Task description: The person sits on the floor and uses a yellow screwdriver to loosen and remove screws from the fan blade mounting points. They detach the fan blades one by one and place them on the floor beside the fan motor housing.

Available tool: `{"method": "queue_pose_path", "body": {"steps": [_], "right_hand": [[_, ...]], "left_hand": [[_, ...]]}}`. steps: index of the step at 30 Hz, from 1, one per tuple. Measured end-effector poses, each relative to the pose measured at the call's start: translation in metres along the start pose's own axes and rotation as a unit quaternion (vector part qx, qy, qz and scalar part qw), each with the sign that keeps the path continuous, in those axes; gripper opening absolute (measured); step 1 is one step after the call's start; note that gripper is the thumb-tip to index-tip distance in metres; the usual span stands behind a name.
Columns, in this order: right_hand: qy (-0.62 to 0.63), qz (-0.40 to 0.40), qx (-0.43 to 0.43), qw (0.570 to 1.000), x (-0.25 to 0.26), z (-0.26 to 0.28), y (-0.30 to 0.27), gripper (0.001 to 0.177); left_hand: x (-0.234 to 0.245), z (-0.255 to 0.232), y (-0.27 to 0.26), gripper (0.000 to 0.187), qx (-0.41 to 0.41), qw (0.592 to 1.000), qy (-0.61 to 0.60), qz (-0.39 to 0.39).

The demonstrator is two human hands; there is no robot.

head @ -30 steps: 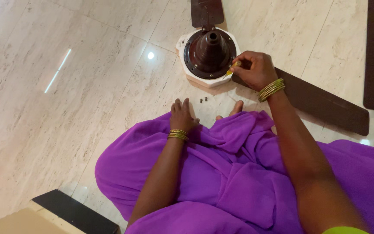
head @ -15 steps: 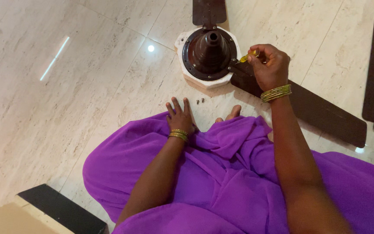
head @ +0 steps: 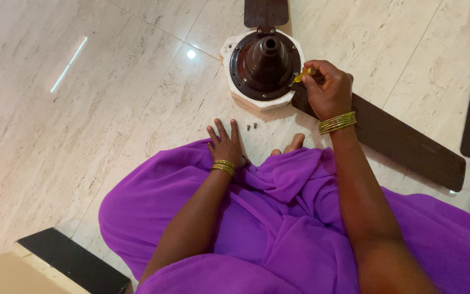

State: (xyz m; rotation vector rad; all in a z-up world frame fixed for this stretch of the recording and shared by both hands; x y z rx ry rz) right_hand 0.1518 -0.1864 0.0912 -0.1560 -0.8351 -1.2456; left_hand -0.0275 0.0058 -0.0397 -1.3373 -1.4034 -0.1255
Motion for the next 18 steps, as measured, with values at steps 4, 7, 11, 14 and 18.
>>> {"method": "queue_pose_path", "body": {"steps": [4,7,11,14,18], "right_hand": [[-0.006,-0.008,-0.012,1.000,0.0049,0.0030,0.0004,0.020],[-0.027,-0.003,-0.015,1.000,0.0076,0.0046,0.0005,0.020],[-0.026,-0.006,-0.009,1.000,0.0064,0.0050,0.0009,0.020],[-0.037,-0.010,-0.002,0.999,0.0078,0.0035,0.0013,0.021],[-0.033,-0.016,-0.003,0.999,0.0067,0.0034,0.0002,0.022]], "left_hand": [[-0.0012,0.0005,0.0002,0.141,-0.003,1.000,-0.001,-0.006],[-0.0022,0.0015,0.0029,0.141,-0.005,1.000,0.002,-0.004],[-0.0039,0.0018,0.0047,0.141,0.002,1.000,0.010,0.003],[-0.0043,0.0021,0.0037,0.141,0.002,1.000,0.004,0.002],[-0.0037,0.0026,0.0039,0.140,-0.004,1.000,-0.004,-0.006]]}}
Point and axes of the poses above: each hand's wrist, its own y-axis towards the middle knuckle, its own x-axis out of the back of the hand, z = x × y, the point moved 2 cm from there along y, towards the middle knuckle, and after that the axes turned 13 degrees about -y, right-handed, at the moved point
